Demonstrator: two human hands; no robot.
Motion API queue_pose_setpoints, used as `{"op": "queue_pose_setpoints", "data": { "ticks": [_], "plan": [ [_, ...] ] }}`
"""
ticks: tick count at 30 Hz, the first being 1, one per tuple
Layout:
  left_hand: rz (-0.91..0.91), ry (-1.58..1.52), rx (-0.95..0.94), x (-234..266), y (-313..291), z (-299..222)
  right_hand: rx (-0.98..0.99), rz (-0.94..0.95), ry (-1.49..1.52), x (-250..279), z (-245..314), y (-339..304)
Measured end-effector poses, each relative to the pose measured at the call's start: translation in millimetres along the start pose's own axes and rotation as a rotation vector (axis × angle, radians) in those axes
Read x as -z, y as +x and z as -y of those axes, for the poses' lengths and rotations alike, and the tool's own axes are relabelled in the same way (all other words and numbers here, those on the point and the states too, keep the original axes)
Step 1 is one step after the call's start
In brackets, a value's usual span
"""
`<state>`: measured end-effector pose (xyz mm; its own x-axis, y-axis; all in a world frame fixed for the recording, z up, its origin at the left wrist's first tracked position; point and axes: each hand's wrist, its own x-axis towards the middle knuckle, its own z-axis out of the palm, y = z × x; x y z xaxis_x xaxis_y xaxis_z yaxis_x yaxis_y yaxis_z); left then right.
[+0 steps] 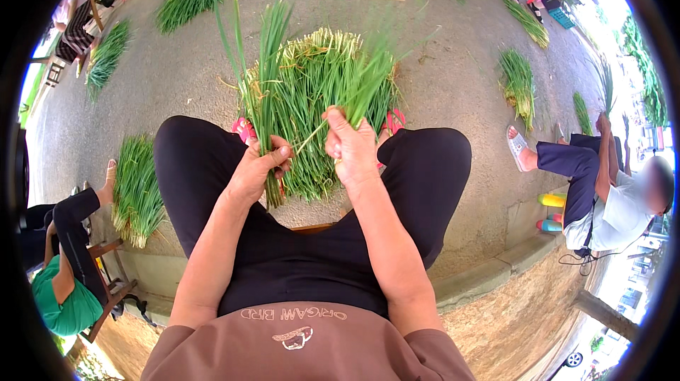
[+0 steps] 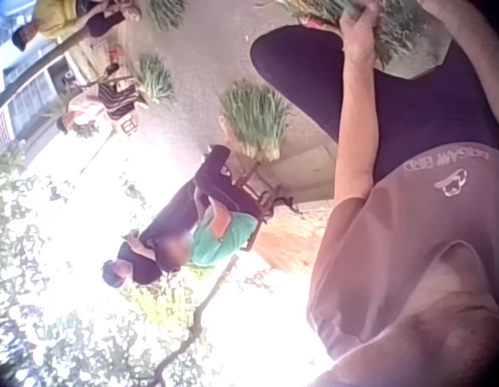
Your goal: The person sorts green onion stalks by hand, pulling individual stalks from a pile and placing them into organized bundles while sitting on a low stool.
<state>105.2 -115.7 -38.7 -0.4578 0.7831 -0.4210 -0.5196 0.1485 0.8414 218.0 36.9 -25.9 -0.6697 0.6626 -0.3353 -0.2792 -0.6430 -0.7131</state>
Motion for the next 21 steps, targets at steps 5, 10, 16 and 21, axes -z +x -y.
{"op": "queue_pose_setpoints", "data": {
  "ticks": [5,10,16,21],
  "plan": [
    [-0.065,-0.210,-0.019,12,4,5,0.083,-0.040,0.140,14,21,6],
    [-0.298,-0.431,0.009,21,7,1,0.213,-0.097,0.203,28,40,8],
    [-0.344,-0.406,0.033,21,11,4,0.192,-0.086,0.189,25,40,6],
    [-0.352,-0.313,0.070,22,17,14,0.189,-0.079,0.168,24,36,5]
  ]
}}
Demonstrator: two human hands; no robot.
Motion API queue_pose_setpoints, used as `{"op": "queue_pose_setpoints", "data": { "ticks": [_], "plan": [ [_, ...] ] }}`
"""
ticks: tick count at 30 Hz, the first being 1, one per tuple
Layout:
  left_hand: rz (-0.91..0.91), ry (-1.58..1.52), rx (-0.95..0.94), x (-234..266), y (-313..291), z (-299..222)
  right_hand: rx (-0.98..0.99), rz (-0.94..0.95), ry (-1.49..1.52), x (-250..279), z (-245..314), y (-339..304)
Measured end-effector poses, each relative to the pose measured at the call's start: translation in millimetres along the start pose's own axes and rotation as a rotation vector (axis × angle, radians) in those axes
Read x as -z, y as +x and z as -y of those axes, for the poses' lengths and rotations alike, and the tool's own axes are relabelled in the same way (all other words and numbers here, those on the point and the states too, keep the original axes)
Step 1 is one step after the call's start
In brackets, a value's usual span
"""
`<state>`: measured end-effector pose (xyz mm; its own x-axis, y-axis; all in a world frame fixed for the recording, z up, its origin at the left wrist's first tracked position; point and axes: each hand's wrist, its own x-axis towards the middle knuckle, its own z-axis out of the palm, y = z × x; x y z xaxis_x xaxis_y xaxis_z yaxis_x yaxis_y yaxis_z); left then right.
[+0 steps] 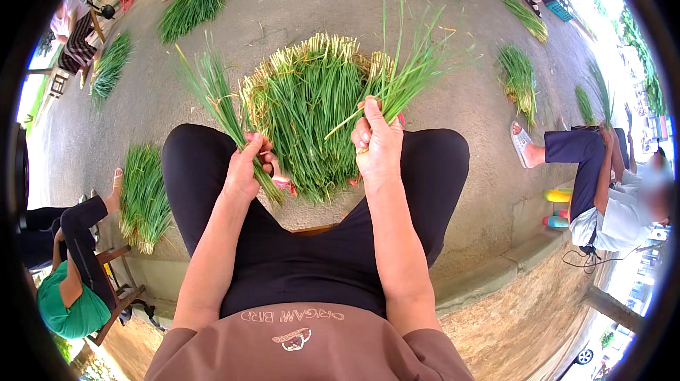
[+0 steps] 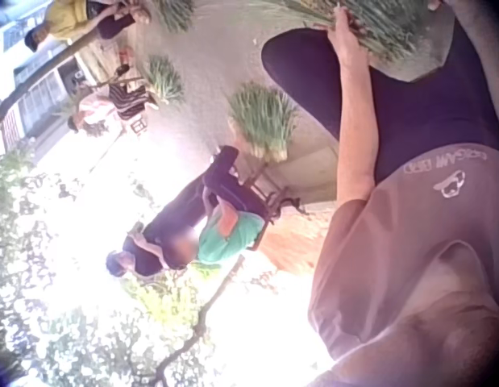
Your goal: The person sorts green onion stalks by hand, pulling individual stalks from a pile and placing them into organized bundles while sitting on a low stool.
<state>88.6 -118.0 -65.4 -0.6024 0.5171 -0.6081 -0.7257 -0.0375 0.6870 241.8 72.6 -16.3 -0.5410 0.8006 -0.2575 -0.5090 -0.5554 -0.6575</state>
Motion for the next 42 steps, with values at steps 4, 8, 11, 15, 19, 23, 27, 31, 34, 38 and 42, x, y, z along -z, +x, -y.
{"op": "queue_pose_setpoints", "data": {
  "ticks": [4,8,11,15,19,23,27,31,34,38,42],
  "plan": [
    [0.017,0.041,-0.013,-6,-7,0,-0.023,0.017,0.002,-6,1,-4],
    [0.044,0.043,-0.032,-12,-12,0,-0.036,0.015,-0.013,-6,-1,-4],
    [0.060,0.055,-0.030,-11,-14,3,-0.056,-0.006,-0.029,-7,-3,-6],
    [0.054,0.092,-0.033,-19,-20,2,-0.077,0.025,-0.036,-11,-5,-7],
    [0.112,0.105,-0.040,-21,-21,3,-0.089,0.056,-0.050,-13,-8,-8],
    [0.146,0.172,-0.043,-18,-19,7,-0.109,0.064,-0.059,-15,-10,-11],
    [0.081,0.190,-0.032,-17,-20,9,-0.118,0.096,-0.059,-19,-12,-13],
    [0.103,0.244,-0.059,-19,-21,5,-0.124,0.108,-0.061,-21,-15,-13],
    [0.164,0.037,-0.037,-27,-24,-1,-0.136,0.102,-0.089,-20,-23,-12],
    [0.225,0.094,0.036,-41,-36,-8,-0.191,0.120,-0.131,-21,-37,-20],
    [0.339,0.134,0.096,-49,-53,-11,-0.194,0.131,-0.166,-27,-42,-27]
  ]
}}
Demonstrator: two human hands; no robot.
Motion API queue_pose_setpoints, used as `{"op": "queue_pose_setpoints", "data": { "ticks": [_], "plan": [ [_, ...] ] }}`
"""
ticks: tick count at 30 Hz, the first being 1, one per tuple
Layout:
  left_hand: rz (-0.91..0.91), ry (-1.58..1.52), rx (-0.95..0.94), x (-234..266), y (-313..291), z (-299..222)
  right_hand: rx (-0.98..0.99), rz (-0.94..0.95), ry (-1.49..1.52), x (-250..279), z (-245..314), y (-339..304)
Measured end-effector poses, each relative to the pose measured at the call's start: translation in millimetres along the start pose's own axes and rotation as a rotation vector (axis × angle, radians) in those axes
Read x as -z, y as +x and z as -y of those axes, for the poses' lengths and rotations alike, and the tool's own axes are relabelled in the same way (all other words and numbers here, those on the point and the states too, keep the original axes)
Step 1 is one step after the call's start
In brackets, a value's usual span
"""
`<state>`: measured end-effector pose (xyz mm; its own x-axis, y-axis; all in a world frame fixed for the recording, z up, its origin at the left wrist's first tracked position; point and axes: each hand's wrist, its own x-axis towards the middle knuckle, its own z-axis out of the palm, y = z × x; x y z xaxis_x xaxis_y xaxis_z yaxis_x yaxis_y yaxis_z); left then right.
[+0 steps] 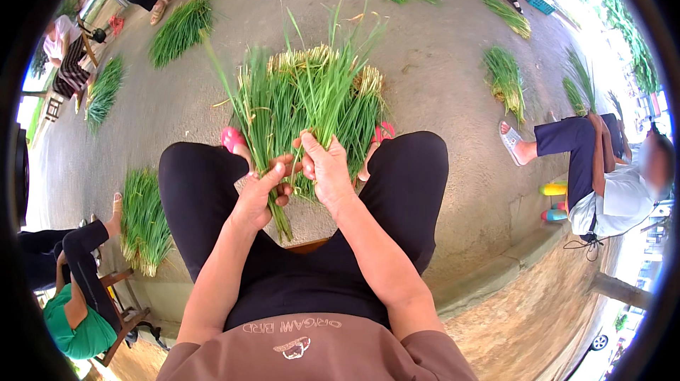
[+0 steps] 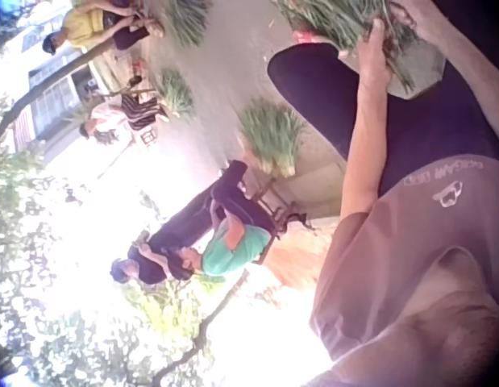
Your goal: The person sorts green onion stalks by hand, pulling individual stalks from a pile and placing them into organized bundles while sitting on a low stool.
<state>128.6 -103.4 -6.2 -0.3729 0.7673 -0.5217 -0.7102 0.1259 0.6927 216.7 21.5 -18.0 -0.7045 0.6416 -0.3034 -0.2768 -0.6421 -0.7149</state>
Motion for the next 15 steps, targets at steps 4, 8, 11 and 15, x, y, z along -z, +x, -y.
{"op": "queue_pose_setpoints", "data": {
  "ticks": [4,8,11,15],
  "plan": [
    [0.049,-0.019,0.016,13,0,6,0.023,0.034,-0.034,-3,-3,-2],
    [0.036,-0.061,-0.027,19,10,13,-0.005,0.091,-0.067,-10,-4,-5],
    [0.014,-0.071,-0.044,18,14,13,-0.042,0.149,-0.105,-15,-4,-4],
    [-0.031,-0.055,-0.079,23,15,15,0.040,0.002,-0.169,-10,7,3]
  ]
}}
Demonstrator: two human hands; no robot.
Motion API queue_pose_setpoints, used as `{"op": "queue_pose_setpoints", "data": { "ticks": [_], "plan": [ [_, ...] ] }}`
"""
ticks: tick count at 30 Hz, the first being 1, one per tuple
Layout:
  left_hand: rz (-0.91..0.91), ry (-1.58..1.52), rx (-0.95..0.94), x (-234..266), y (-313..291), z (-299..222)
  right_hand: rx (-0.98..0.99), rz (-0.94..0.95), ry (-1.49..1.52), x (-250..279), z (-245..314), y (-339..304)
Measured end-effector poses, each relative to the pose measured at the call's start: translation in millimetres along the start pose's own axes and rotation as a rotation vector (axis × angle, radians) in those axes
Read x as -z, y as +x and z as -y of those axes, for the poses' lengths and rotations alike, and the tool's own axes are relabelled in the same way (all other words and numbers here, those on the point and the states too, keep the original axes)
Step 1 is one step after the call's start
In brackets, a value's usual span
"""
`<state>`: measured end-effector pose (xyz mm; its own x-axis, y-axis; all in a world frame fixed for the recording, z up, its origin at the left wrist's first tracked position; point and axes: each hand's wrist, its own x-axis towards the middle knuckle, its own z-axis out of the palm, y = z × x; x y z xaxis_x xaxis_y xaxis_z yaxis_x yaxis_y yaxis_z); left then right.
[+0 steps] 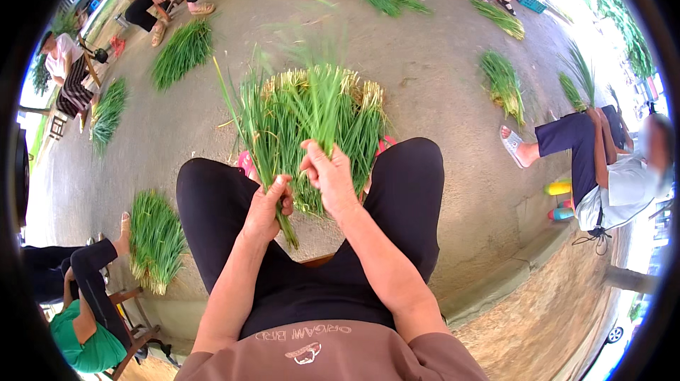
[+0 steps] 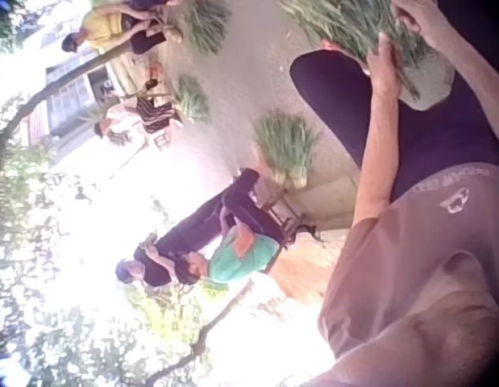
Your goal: The person sorts green onion stalks by hand, pulling individual stalks from a pile and placing them into organized bundles while sitting on a low stool.
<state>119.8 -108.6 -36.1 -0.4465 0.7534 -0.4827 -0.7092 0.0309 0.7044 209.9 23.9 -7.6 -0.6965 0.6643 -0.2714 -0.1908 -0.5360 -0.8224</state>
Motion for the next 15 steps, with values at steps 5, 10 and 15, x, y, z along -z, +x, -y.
{"op": "queue_pose_setpoints", "data": {
  "ticks": [5,10,15],
  "plan": [
    [0.008,-0.167,-0.038,9,8,-10,0.070,0.021,-0.030,12,-4,2],
    [-0.026,-0.290,-0.120,21,13,-19,-0.108,0.107,-0.183,10,-7,-13],
    [0.113,-0.378,-0.191,25,13,-20,-0.064,0.151,-0.366,7,-35,-15]
  ]
}}
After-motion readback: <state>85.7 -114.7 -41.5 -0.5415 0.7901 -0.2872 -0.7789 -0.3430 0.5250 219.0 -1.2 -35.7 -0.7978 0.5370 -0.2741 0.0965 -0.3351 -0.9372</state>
